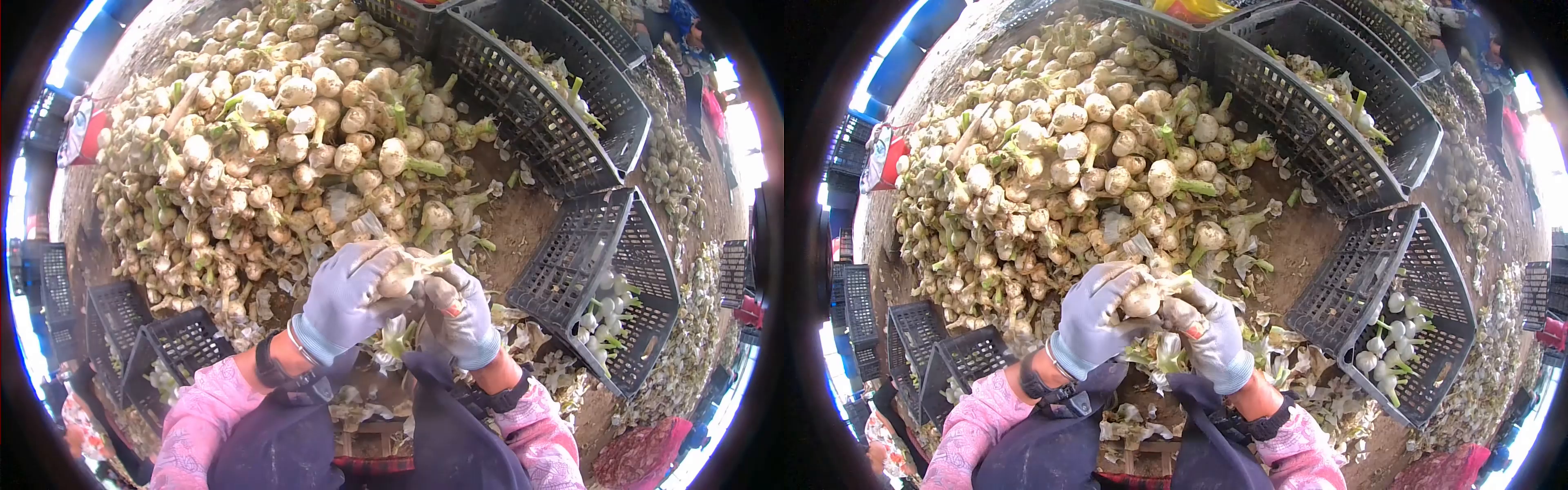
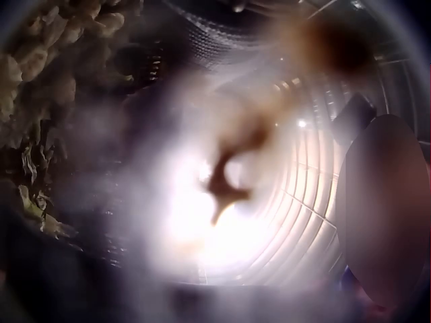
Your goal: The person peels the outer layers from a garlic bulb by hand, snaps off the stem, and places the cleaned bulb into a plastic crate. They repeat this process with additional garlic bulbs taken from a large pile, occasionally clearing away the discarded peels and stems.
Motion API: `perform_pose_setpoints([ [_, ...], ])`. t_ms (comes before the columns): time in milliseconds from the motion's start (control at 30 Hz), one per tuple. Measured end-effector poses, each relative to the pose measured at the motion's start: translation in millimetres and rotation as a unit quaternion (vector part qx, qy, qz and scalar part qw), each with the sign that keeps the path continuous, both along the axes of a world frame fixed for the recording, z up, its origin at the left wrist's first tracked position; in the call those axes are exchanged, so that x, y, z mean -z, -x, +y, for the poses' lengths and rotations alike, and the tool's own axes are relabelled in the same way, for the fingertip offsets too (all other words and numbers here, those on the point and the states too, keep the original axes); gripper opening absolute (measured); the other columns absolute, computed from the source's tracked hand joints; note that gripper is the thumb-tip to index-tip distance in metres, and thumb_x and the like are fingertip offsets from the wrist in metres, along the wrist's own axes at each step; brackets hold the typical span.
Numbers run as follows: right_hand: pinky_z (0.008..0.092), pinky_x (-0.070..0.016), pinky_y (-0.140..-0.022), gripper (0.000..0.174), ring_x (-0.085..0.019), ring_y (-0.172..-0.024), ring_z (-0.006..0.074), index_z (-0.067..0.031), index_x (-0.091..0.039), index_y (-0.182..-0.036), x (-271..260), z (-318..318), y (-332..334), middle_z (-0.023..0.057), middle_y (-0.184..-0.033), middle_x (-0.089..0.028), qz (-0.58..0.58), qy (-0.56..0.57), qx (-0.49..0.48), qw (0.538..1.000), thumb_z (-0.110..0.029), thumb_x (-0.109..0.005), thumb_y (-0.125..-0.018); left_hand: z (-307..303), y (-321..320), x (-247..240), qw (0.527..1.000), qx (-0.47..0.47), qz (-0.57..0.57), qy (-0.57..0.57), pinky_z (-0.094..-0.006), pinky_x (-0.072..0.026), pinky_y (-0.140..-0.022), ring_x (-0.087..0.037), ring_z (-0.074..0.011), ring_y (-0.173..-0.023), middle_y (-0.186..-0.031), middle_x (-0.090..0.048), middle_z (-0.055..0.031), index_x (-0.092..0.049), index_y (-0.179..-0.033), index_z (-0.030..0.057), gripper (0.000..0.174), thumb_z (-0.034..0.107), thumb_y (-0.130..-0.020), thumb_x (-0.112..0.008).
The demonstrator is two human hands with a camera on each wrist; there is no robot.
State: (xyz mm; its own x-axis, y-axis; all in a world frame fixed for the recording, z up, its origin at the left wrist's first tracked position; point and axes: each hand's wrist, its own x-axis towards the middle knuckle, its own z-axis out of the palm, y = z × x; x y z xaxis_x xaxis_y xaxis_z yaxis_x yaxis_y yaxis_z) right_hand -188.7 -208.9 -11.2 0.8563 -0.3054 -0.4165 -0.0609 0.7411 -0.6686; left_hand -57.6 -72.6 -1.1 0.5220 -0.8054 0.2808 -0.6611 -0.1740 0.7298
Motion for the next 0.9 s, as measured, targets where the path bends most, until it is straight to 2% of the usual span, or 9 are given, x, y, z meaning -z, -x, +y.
perform_pose_setpoints([
  [67, 0.0248, -0.0504, -0.087, 0.021, -0.062, -0.098, 0.0103, -0.0004, -0.067, -0.116, 6, 0, 0, 0.0025, -0.11, -0.067, -0.002, 0.027, -0.009, 1.0, -0.007, -0.065, -0.096, -2, -1, -2, 0.998, 0.008, -0.065, -0.005, -0.041, -0.0545, -0.081, -0.066, -0.0374, -0.097, -0.108, -0.066, -0.0182, -0.066, -0.114, 0.0026, 0.064, 0.02, -0.058, -0.091],
  [167, 0.0262, -0.0499, -0.089, 0.023, -0.062, -0.099, 0.0109, -0.0009, -0.067, -0.117, 14, 1, 1, 0.0028, -0.109, -0.067, -0.015, 0.042, 0.002, 0.999, -0.008, -0.066, -0.095, -1, -1, -3, 0.999, 0.001, -0.038, -0.016, -0.0406, -0.0547, -0.081, -0.066, -0.0372, -0.096, -0.108, -0.066, -0.0179, -0.067, -0.113, 0.0027, 0.063, 0.021, -0.058, -0.091],
  [267, 0.0269, -0.0499, -0.089, 0.023, -0.061, -0.099, 0.0108, -0.0009, -0.067, -0.116, 11, 2, 0, 0.0032, -0.108, -0.067, -0.018, 0.106, 0.003, 0.994, -0.009, -0.067, -0.094, 1, 0, -2, 1.0, -0.006, 0.011, -0.01, -0.04, -0.0547, -0.081, -0.067, -0.0365, -0.096, -0.107, -0.067, -0.0176, -0.068, -0.112, 0.0028, 0.061, 0.022, -0.058, -0.091],
  [367, 0.0275, -0.049, -0.09, 0.022, -0.061, -0.1, 0.0111, -0.0002, -0.069, -0.114, 10, 0, 1, 0.0036, -0.106, -0.067, -0.023, 0.037, -0.007, 0.999, -0.009, -0.068, -0.094, 0, -2, 0, 0.998, -0.006, 0.057, 0.012, -0.0386, -0.055, -0.081, -0.068, -0.0354, -0.095, -0.105, -0.068, -0.017, -0.069, -0.11, 0.003, 0.059, 0.023, -0.059, -0.092],
  [567, 0.0293, -0.0495, -0.09, 0.025, -0.061, -0.099, 0.013, -0.0008, -0.067, -0.115, 18, -1, 2, 0.0045, -0.104, -0.066, -0.001, 0.158, -0.007, 0.987, -0.012, -0.069, -0.093, 1, 0, 0, 0.994, -0.021, 0.105, -0.018, -0.0375, -0.0552, -0.081, -0.068, -0.0348, -0.093, -0.103, -0.068, -0.0163, -0.069, -0.109, 0.0019, 0.058, 0.025, -0.061, -0.092],
  [600, 0.0302, -0.0497, -0.09, 0.025, -0.061, -0.1, 0.0138, -0.0011, -0.065, -0.116, 17, -3, 2, 0.0053, -0.107, -0.066, -0.033, 0.062, -0.002, 0.998, -0.013, -0.069, -0.094, 0, 1, 0, 0.994, -0.024, 0.104, -0.007, -0.0379, -0.0553, -0.081, -0.068, -0.035, -0.093, -0.103, -0.068, -0.0162, -0.069, -0.109, 0.0018, 0.058, 0.025, -0.061, -0.092],
  [667, 0.032, -0.0501, -0.091, 0.027, -0.062, -0.101, 0.0155, -0.0016, -0.063, -0.117, 15, -6, 2, 0.007, -0.111, -0.065, -0.096, -0.129, 0.006, 0.987, -0.015, -0.069, -0.094, -2, 2, 1, 0.994, -0.031, 0.102, 0.016, -0.0386, -0.0554, -0.081, -0.068, -0.0352, -0.093, -0.102, -0.068, -0.016, -0.069, -0.108, 0.0017, 0.058, 0.025, -0.06, -0.093],
  [800, 0.035, -0.0504, -0.096, 0.027, -0.063, -0.107, 0.0179, -0.0026, -0.06, -0.115, 7, 1, -4, 0.0095, -0.124, -0.061, -0.046, -0.049, 0.016, 0.998, -0.018, -0.069, -0.094, -5, 0, -2, 1.0, -0.009, -0.008, 0.009, -0.0398, -0.0556, -0.08, -0.067, -0.0357, -0.094, -0.103, -0.068, -0.0161, -0.068, -0.109, 0.0018, 0.061, 0.024, -0.059, -0.093],
  [900, 0.034, -0.0507, -0.096, 0.027, -0.063, -0.107, 0.0173, -0.0024, -0.061, -0.116, 13, 3, -1, 0.0087, -0.12, -0.062, -0.068, -0.057, 0.009, 0.996, -0.017, -0.069, -0.094, -5, 0, -2, 1.0, 0.005, -0.024, 0.007, -0.0397, -0.0556, -0.08, -0.067, -0.0358, -0.094, -0.105, -0.068, -0.0162, -0.067, -0.11, 0.0018, 0.062, 0.022, -0.058, -0.093],
])
